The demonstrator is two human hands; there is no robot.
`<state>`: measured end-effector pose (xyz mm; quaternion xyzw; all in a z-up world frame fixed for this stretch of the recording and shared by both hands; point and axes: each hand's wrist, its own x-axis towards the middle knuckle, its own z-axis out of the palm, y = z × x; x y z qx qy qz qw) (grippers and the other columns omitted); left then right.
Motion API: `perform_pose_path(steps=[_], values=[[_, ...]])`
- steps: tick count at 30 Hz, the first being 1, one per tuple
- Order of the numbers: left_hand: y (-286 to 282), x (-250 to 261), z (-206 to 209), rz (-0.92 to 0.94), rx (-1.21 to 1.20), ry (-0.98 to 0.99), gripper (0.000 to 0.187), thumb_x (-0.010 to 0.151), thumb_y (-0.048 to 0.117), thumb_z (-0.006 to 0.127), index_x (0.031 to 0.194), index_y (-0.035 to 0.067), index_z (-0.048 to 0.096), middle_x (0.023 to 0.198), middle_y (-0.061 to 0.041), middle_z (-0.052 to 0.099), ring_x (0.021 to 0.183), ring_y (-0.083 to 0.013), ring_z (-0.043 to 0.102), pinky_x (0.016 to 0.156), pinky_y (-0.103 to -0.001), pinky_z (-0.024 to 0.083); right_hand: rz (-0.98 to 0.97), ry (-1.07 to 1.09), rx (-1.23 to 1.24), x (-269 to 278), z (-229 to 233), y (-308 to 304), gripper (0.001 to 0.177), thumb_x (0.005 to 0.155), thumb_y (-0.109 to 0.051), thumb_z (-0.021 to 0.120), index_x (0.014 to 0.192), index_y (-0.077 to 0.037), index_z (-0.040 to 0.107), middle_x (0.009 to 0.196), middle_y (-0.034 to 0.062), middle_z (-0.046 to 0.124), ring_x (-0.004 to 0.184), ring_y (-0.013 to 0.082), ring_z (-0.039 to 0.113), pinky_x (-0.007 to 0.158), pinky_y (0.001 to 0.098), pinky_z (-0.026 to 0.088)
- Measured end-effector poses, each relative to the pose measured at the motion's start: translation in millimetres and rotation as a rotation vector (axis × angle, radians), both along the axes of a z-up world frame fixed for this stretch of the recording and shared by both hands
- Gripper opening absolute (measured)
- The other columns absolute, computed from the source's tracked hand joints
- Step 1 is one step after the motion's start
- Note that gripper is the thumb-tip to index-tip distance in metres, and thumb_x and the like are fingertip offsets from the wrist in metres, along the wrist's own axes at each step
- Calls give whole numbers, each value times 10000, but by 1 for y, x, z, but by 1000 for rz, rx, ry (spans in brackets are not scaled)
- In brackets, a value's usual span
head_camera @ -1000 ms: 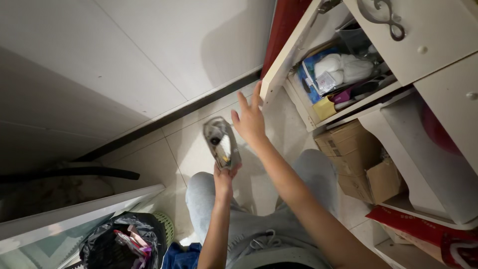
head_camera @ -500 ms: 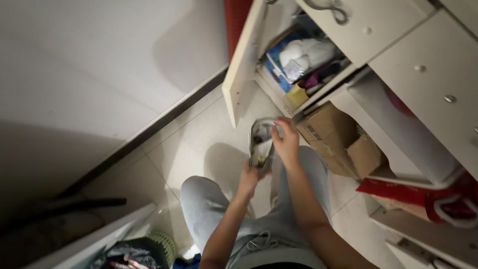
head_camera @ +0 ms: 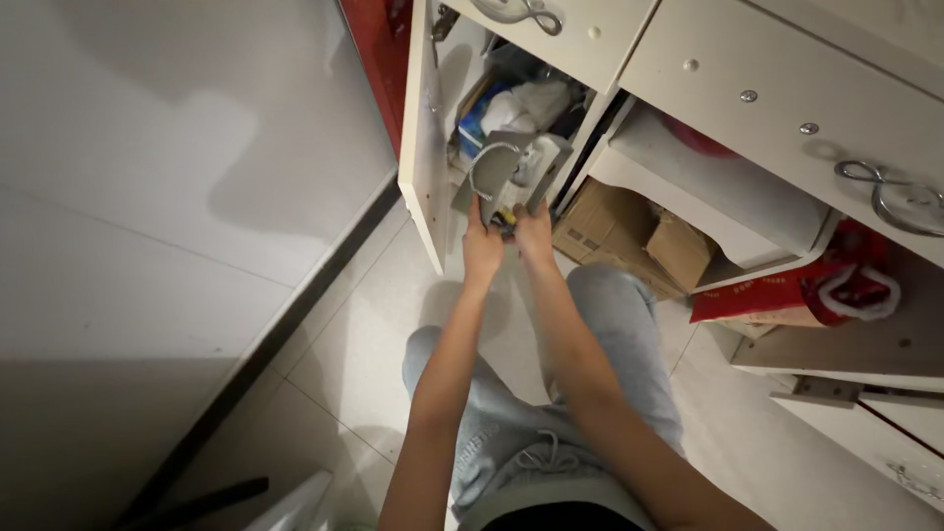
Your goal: The person organizes a cluttered vanity area by picking up various items, discarding some into a trash bin, and placing others into a small bag and a lower cabinet. They also arrange bottles and containers on the vanity surface.
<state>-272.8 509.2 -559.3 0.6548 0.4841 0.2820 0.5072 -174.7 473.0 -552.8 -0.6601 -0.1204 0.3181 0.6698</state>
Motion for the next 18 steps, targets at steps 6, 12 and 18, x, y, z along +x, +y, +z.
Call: perform_pose_path(steps=[6, 12, 18], values=[[50, 33, 8, 127, -147, -415, 775, 893, 98, 577, 1592, 102, 242, 1370, -231, 616, 1012, -339, 715, 861, -415, 577, -121, -652, 74, 30, -14, 70, 606, 941, 27, 536, 1541, -27, 471, 1343, 241, 688, 1188, 347, 682, 995, 429, 523], [114, 78, -34, 65, -145, -636, 815, 1011, 256, 591, 1646, 73, 114, 1565, -207, 461, 1378, -293, 498, 1127, -360, 389, -129, -254, 84, 76, -48, 148, 669, 893, -8, 452, 1555, -50, 364, 1361, 207, 625, 1193, 297, 637, 955, 370, 525], [170, 133, -73, -48, -335, -718, 650, 1071, 322, 443, 1630, 66, 233, 1707, -109, 258, 1562, -240, 238, 1230, -347, 192, -95, -353, -117, 123, -61, 218, 776, 914, -169, 705, 1570, -43, 311, 1410, 252, 582, 1233, 320, 628, 961, 363, 534]])
